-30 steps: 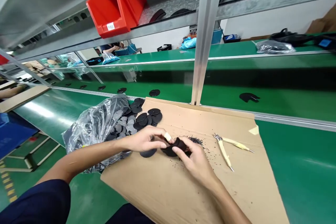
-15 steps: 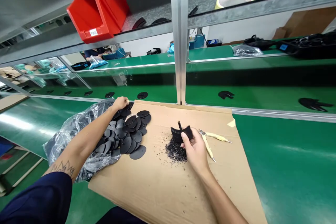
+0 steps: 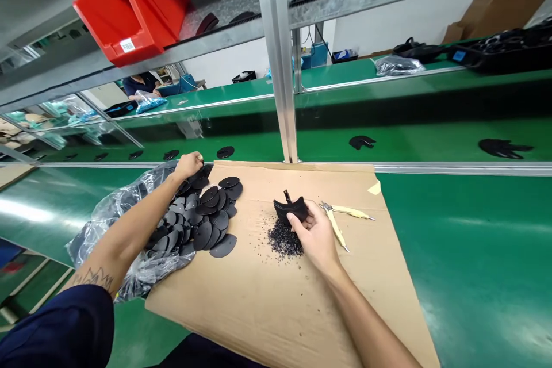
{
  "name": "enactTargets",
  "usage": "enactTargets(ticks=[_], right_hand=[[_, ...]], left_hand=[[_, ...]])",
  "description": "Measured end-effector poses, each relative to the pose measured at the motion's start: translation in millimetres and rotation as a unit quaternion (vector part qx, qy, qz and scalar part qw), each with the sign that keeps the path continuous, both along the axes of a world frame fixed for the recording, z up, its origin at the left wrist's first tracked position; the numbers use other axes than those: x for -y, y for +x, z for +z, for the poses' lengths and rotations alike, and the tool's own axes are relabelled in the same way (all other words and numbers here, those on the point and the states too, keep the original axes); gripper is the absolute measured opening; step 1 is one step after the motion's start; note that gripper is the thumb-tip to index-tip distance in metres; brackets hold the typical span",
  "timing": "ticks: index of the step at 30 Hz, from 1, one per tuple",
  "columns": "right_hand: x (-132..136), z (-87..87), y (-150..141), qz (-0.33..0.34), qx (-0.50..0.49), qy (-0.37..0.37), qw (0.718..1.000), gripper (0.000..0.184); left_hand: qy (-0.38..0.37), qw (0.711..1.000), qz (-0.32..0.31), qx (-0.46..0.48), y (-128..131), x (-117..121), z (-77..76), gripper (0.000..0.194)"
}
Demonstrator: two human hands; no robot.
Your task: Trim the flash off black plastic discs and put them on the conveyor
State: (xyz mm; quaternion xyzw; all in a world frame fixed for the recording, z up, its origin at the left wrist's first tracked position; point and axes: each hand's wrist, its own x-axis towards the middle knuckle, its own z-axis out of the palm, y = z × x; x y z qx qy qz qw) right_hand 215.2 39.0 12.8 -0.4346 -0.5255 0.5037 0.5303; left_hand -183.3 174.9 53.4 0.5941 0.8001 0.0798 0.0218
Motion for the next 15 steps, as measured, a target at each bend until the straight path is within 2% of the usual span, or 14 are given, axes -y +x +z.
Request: enactTargets(ticks=[3, 5, 8, 10, 12, 13, 15], right_hand=[[0.5, -1.6, -2.6, -0.002, -0.023, -0.014, 1.000, 0.048], [2.0, -2.6, -4.6, 0.003, -0.034, -0.029, 0.999, 0.049], [5.1, -1.8, -6.5, 0.018, -0.048, -0.057, 0.997, 0.052], [7.6, 1.1, -6.8, 0.036, -0.052, -0.076, 0.995, 0.052], [10.1, 5.1, -7.1, 0.060, -0.050, -0.091, 0.993, 0.050], [11.3, 7.1, -7.4, 0.074, -0.050, -0.098, 0.991, 0.049], [13.5, 10.2, -8.7, 0.106, -0.058, -0.113, 0.986, 0.047]], left_hand=[[0.031, 0.999, -0.031, 0.014, 0.0, 12.9, 15.8, 0.022], [0.047, 0.996, -0.064, 0.034, 5.0, 28.4, 24.7, 0.023], [0.068, 0.986, -0.127, 0.082, 27.6, 68.5, 29.8, 0.023], [0.094, 0.969, -0.189, 0.129, 54.6, 104.3, 26.3, 0.019], [0.195, 0.897, -0.329, 0.223, 88.8, 138.6, 18.0, 0.012], [0.227, 0.860, -0.377, 0.259, 106.8, 152.1, 12.5, 0.011], [0.253, 0.807, -0.425, 0.323, 140.0, 168.3, 0.1, 0.012]])
